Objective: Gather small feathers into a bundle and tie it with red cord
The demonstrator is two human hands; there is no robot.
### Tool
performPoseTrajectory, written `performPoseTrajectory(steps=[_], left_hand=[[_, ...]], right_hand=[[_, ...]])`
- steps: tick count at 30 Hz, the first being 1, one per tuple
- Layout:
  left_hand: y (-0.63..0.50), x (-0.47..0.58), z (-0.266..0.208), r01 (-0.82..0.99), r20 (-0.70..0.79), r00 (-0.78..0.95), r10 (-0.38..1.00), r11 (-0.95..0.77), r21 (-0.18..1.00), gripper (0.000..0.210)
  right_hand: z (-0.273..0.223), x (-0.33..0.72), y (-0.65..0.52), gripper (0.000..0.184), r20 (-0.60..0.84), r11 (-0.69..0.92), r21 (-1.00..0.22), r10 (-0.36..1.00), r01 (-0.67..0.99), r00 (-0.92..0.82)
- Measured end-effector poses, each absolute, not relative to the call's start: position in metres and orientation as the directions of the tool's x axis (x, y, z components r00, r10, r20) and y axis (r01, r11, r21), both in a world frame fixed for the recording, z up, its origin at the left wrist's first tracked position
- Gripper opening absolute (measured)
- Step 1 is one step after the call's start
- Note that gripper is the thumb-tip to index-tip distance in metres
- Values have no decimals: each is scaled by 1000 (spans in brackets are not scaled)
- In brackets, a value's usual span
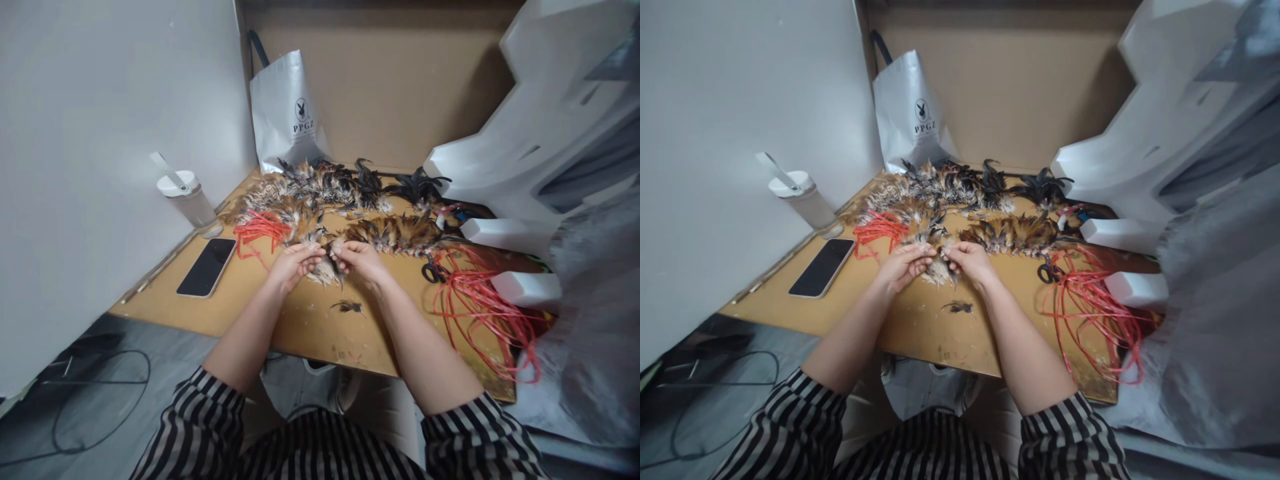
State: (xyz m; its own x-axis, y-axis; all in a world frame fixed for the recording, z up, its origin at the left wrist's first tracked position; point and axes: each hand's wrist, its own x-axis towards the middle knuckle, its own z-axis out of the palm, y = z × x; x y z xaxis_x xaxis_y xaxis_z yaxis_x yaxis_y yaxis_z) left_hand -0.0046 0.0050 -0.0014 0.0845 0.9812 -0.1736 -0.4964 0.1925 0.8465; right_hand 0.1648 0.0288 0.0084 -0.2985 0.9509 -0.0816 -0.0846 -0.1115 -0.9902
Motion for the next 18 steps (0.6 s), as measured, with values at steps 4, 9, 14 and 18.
performPoseTrajectory(steps=[4, 9, 14, 18], left_hand=[[1, -1, -2, -397, -164, 155, 974, 214, 893, 23], [0, 1, -4, -344, -164, 208, 964, 229, 910, 22], [0, 1, -5, -313, -173, 231, 958, 241, 919, 23], [0, 1, -7, -292, -179, 253, 951, 252, 923, 23]], right_hand=[[8, 162, 27, 27, -45, -83, -989, 958, -126, -282], [4, 158, 27, 27, -38, -81, -987, 957, -137, -288], [4, 157, 25, 30, -46, -81, -990, 958, -115, -283], [5, 158, 25, 29, -31, -59, -994, 958, -90, -285]])
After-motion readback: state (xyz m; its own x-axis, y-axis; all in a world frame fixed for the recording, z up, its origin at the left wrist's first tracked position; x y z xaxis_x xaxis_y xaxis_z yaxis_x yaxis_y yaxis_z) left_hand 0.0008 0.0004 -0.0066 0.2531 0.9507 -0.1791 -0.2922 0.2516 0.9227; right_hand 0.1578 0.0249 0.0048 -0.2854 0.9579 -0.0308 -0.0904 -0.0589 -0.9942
